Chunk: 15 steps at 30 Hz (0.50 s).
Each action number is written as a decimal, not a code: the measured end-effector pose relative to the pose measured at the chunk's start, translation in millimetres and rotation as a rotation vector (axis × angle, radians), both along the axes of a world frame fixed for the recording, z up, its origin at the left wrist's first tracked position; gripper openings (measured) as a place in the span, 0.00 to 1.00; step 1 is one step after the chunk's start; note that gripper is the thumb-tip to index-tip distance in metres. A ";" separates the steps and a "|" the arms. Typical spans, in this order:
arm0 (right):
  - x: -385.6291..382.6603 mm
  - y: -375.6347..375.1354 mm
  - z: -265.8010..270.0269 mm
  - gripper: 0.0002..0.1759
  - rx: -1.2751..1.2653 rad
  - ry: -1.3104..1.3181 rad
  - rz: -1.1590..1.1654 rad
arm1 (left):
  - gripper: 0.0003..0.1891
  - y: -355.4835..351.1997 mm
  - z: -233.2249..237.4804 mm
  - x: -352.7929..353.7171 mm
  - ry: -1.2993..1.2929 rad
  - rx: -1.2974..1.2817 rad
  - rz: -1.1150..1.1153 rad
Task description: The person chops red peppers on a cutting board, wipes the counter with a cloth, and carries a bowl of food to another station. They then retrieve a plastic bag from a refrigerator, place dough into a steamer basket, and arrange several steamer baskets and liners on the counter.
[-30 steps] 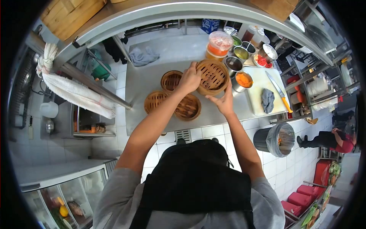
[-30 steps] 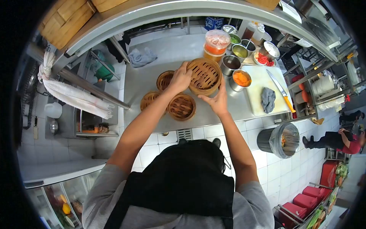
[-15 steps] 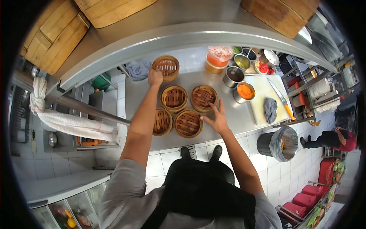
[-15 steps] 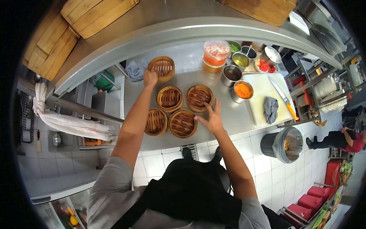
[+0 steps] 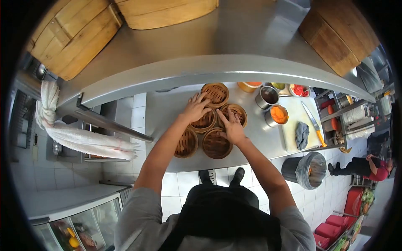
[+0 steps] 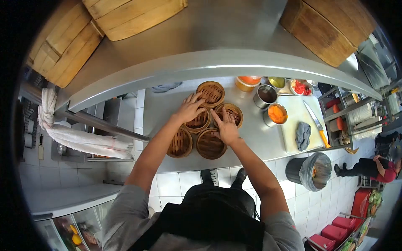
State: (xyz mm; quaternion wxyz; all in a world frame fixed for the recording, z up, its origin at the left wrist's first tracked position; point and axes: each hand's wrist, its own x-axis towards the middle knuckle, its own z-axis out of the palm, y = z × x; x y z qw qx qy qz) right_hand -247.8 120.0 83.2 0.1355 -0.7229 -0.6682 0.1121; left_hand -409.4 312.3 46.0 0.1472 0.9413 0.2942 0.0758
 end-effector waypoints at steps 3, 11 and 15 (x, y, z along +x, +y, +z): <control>-1.1 34.0 -15.3 0.56 -0.070 -0.124 0.129 | 0.24 3.1 5.1 -30.9 -0.089 -0.067 0.042; -34.4 121.8 -45.1 0.49 -0.131 0.070 0.526 | 0.20 12.3 -8.1 -114.4 -0.256 0.057 0.260; -54.2 118.8 -15.4 0.48 -0.139 -0.141 0.501 | 0.22 16.8 -7.6 -125.6 -0.235 0.044 0.267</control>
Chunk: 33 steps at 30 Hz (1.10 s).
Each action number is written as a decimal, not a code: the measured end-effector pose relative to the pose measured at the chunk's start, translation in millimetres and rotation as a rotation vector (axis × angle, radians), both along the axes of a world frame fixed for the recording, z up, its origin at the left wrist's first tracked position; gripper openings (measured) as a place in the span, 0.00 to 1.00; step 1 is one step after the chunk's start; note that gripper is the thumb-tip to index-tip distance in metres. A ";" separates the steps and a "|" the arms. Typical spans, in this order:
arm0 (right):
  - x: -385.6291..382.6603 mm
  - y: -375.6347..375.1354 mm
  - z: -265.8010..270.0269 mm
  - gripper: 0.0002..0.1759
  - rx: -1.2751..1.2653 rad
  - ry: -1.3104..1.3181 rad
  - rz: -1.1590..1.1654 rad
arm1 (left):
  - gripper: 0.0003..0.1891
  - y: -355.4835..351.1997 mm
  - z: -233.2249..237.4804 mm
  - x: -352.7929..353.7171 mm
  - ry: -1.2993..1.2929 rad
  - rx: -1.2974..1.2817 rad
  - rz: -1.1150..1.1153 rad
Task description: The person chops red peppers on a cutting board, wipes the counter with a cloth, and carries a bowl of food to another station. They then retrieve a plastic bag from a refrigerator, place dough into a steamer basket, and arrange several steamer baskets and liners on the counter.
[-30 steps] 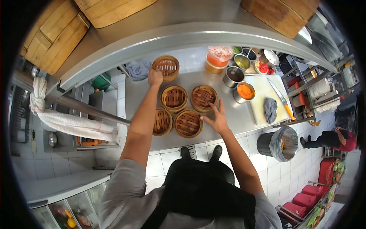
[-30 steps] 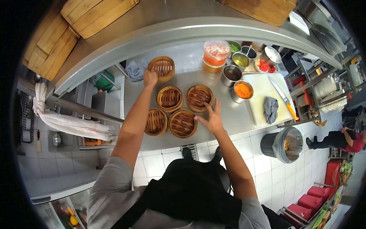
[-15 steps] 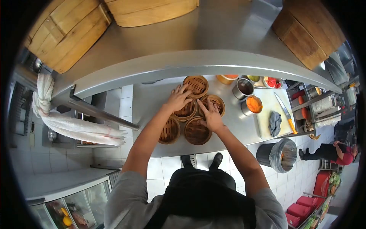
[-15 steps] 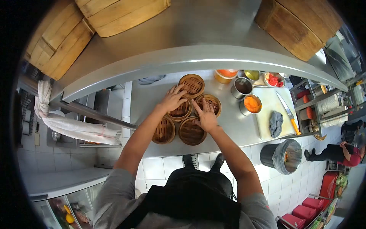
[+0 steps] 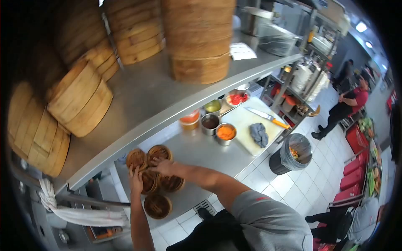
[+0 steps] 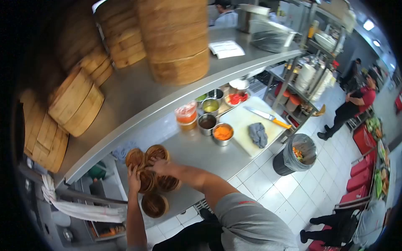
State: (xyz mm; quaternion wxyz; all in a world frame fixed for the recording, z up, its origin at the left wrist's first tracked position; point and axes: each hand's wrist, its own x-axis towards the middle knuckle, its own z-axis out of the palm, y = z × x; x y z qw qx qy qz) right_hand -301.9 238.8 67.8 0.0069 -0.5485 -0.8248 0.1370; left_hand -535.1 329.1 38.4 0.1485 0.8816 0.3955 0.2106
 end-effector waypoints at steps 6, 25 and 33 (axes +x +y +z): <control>77.0 -174.6 203.9 0.24 -0.392 0.684 0.130 | 0.23 -70.9 74.2 19.8 -0.297 0.229 0.134; 457.0 -235.0 549.5 0.29 0.073 -0.176 -0.585 | 0.09 -309.6 205.7 264.2 -0.608 -0.548 -0.565; 509.9 -222.2 525.2 0.24 0.504 -0.387 -0.239 | 0.10 -338.2 191.2 253.1 -0.638 -0.659 -0.290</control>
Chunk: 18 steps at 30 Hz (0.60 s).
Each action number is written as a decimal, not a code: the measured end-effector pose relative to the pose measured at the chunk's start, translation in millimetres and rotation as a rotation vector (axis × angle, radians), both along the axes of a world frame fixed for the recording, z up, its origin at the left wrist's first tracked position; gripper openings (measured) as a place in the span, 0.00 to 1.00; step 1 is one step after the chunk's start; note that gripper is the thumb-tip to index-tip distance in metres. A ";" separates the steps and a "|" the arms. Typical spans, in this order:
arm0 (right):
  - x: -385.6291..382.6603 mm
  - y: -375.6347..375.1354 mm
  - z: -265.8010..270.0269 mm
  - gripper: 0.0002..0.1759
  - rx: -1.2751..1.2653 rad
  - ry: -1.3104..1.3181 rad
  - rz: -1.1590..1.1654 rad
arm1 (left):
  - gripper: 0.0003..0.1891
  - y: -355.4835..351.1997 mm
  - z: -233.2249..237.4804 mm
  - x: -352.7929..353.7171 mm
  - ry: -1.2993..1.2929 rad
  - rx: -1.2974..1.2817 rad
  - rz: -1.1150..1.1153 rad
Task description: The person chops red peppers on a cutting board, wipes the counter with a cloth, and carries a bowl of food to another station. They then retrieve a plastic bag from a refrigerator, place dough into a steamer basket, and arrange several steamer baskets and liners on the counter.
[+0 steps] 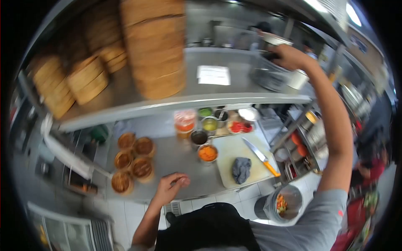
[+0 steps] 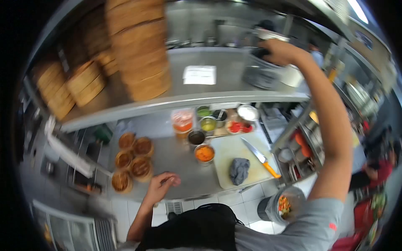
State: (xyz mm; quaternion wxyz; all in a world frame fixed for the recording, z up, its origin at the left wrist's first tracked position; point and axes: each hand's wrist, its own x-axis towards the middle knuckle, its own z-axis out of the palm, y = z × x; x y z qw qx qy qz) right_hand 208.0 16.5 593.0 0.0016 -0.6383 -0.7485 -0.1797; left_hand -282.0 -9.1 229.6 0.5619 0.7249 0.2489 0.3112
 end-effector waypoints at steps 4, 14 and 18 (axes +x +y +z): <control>-27.6 -33.9 15.5 0.25 0.411 -0.012 -0.024 | 0.12 -10.6 13.2 -7.1 -0.040 -0.023 0.092; -273.3 -137.9 -187.8 0.16 -0.166 0.700 0.801 | 0.40 -54.2 18.0 -21.2 -0.876 -0.902 -0.437; -355.8 -72.8 -358.3 0.27 -0.333 0.469 0.997 | 0.27 -56.2 -48.8 -92.2 -0.621 -0.891 0.111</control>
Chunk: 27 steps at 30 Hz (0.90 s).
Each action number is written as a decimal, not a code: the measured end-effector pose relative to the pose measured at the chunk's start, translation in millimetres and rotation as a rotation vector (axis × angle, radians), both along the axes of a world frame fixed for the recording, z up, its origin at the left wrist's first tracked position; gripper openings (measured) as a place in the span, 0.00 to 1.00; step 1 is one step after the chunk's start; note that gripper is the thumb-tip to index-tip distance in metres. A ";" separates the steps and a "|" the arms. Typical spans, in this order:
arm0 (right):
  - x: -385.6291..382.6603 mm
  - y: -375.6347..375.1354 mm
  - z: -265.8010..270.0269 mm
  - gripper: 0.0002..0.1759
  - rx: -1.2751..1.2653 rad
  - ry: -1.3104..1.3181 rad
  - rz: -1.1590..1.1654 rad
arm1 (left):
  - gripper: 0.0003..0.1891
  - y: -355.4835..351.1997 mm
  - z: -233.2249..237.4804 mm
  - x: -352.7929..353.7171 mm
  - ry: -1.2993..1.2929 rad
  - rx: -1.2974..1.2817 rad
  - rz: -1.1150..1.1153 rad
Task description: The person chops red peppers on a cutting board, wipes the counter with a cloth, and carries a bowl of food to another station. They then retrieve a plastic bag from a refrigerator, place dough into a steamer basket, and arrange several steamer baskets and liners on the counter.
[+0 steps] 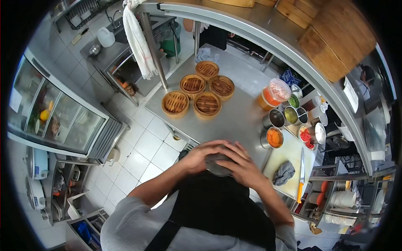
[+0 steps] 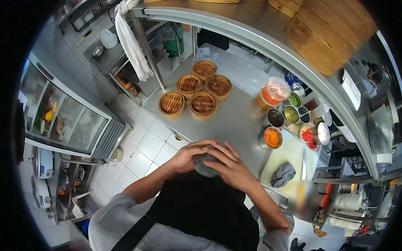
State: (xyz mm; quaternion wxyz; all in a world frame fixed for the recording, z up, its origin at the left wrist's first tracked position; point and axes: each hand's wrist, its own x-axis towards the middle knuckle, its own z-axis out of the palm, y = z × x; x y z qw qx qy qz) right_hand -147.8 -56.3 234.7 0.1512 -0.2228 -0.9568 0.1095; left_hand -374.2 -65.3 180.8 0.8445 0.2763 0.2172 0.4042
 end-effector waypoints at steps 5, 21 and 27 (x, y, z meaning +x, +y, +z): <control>-69.9 29.4 -69.6 0.30 -0.697 0.344 -0.248 | 0.21 7.9 -65.3 -71.7 0.140 -0.190 0.151; -100.5 303.0 -167.9 0.24 -0.550 0.923 -1.265 | 0.17 190.1 -94.4 -183.5 0.245 -0.060 0.167; -112.7 299.4 -166.3 0.22 0.292 0.331 -1.249 | 0.13 207.6 -111.3 -181.3 0.307 0.000 0.207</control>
